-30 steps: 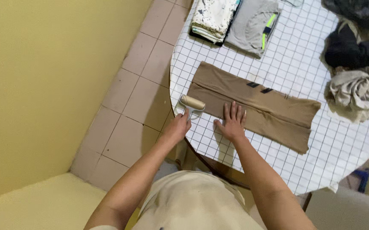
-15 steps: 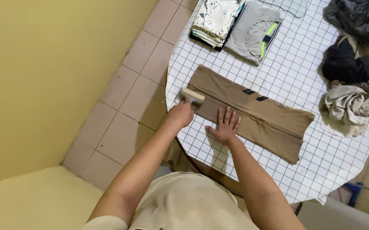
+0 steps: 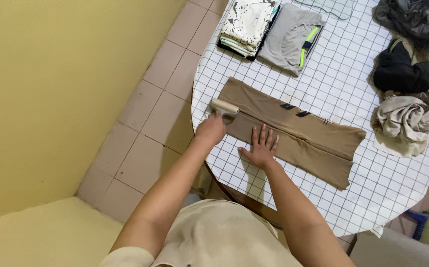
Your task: The person folds a brown t-shirt on a checkered table using a lint roller to smooth the fabric. They fold the shirt in half, roll over it, then fold it again and continue rolling to compact the garment.
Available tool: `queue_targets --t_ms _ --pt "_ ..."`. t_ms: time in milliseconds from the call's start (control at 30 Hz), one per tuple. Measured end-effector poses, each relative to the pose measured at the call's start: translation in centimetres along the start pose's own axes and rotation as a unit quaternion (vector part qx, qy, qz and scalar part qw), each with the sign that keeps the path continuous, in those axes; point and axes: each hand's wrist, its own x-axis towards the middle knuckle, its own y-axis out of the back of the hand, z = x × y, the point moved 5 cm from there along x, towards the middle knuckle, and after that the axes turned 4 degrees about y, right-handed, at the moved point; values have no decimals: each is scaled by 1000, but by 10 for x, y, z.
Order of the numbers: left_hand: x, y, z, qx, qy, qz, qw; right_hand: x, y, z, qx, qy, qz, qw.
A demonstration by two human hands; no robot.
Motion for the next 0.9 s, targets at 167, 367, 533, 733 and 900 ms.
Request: queue_targets --t_ms 167,367,533,733,900 --pt "-2 0 -2 6 -31 33 999 1 -3 2 -1 5 -2 1000" --pt "-20 8 -3 28 24 -52 998 3 -5 3 -14 1 -5 1000" --pt "-25 7 -5 22 8 -18 1000 1 -3 2 -6 1 -1 1000" --pt "-36 -8 -16 22 36 -58 997 0 -2 -1 -4 6 -3 1000" --pt "-47 -5 -17 -19 26 -25 999 -3 1 0 7 4 3 1000"
